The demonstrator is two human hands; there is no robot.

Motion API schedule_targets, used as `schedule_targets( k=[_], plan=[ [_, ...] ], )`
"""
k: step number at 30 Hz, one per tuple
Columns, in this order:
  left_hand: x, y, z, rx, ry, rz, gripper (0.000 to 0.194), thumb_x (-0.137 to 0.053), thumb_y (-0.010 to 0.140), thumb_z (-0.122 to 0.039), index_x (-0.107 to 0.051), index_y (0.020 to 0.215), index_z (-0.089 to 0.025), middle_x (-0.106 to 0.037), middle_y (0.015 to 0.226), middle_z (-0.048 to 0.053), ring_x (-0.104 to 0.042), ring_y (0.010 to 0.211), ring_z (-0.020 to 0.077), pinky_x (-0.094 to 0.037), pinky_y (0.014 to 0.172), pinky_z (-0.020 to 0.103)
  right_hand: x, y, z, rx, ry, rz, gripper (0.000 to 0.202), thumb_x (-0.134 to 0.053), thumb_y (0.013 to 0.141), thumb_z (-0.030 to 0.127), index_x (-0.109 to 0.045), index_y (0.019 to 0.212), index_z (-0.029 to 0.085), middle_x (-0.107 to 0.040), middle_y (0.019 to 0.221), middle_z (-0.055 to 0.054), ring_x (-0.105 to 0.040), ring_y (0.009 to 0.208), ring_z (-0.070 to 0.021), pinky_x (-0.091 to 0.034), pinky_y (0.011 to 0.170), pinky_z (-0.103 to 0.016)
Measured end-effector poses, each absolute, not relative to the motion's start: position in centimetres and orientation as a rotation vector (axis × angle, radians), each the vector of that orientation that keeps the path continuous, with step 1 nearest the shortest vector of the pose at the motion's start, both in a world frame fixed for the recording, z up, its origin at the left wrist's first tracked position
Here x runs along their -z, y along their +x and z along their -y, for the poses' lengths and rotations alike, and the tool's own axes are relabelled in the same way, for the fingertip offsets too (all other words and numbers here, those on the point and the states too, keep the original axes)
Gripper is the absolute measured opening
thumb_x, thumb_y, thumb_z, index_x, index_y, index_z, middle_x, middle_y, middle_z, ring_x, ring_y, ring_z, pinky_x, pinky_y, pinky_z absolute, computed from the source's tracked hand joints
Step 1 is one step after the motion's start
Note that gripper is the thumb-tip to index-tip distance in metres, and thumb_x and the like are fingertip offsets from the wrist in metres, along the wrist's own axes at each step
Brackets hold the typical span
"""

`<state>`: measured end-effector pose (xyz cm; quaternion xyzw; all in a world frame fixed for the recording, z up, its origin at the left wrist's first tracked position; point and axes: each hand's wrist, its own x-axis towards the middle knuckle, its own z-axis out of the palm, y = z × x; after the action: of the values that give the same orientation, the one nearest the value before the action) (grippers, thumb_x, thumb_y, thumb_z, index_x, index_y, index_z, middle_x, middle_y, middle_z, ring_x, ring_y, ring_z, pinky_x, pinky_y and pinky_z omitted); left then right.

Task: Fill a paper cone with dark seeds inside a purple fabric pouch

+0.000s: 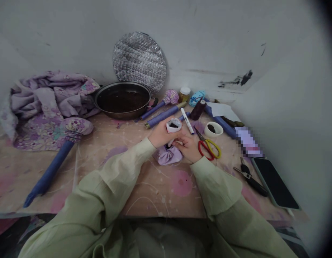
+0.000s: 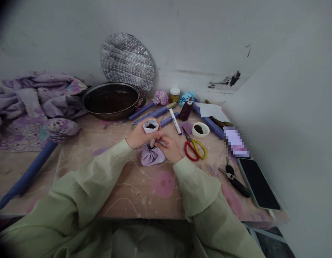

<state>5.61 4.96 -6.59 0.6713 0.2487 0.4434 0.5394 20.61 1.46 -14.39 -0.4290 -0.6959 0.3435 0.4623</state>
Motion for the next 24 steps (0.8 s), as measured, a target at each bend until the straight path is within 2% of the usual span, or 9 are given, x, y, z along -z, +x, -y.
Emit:
schedule_targets(
  k=[5, 9, 16, 24],
  plan=[
    [6.5, 5.6, -4.9, -1.054, 1.566, -0.6, 0.037, -0.079, 0.063, -0.034, -0.052, 0.08, -0.016, -0.054, 0.073, -0.003, -0.052, 0.064, 0.008, -0.045, 0.065, 0.023, 13.7, 20.8, -1.0, -0.773, -1.101, 1.68, 0.028, -0.066, 0.077, 0.048, -0.069, 0.087, 0.022, -0.068, 0.095, -0.006, -0.062, 0.098, -0.021, -0.047, 0.093, -0.041],
    [6.5, 5.6, -4.9, -1.064, 1.569, -0.616, 0.033, -0.077, 0.065, -0.031, -0.051, 0.08, -0.016, -0.053, 0.072, -0.004, -0.051, 0.063, 0.0079, -0.044, 0.064, 0.023, 13.3, 20.5, -0.7, -0.702, -1.157, 1.638, 0.032, -0.074, 0.068, 0.049, -0.07, 0.083, 0.021, -0.069, 0.087, -0.006, -0.064, 0.09, -0.0222, -0.05, 0.087, -0.041],
    [7.0, 5.8, -4.9, -1.062, 1.591, -0.628, 0.034, -0.077, 0.065, -0.033, -0.052, 0.08, -0.016, -0.053, 0.071, -0.004, -0.05, 0.064, 0.008, -0.043, 0.066, 0.024, 12.8, 20.2, -0.4, -0.62, -1.172, 1.673, 0.027, -0.07, 0.072, 0.048, -0.07, 0.074, 0.021, -0.071, 0.079, -0.005, -0.066, 0.081, -0.0215, -0.052, 0.081, -0.04],
    [7.2, 6.1, -4.6, -1.068, 1.594, -0.652, 0.033, -0.077, 0.065, -0.032, -0.052, 0.079, -0.016, -0.052, 0.071, -0.004, -0.047, 0.065, 0.0076, -0.042, 0.066, 0.022, 13.4, 20.3, -0.5, -0.554, -1.202, 1.705, 0.023, -0.073, 0.07, 0.044, -0.071, 0.074, 0.021, -0.072, 0.08, -0.007, -0.066, 0.082, -0.0251, -0.051, 0.081, -0.044]
  ],
)
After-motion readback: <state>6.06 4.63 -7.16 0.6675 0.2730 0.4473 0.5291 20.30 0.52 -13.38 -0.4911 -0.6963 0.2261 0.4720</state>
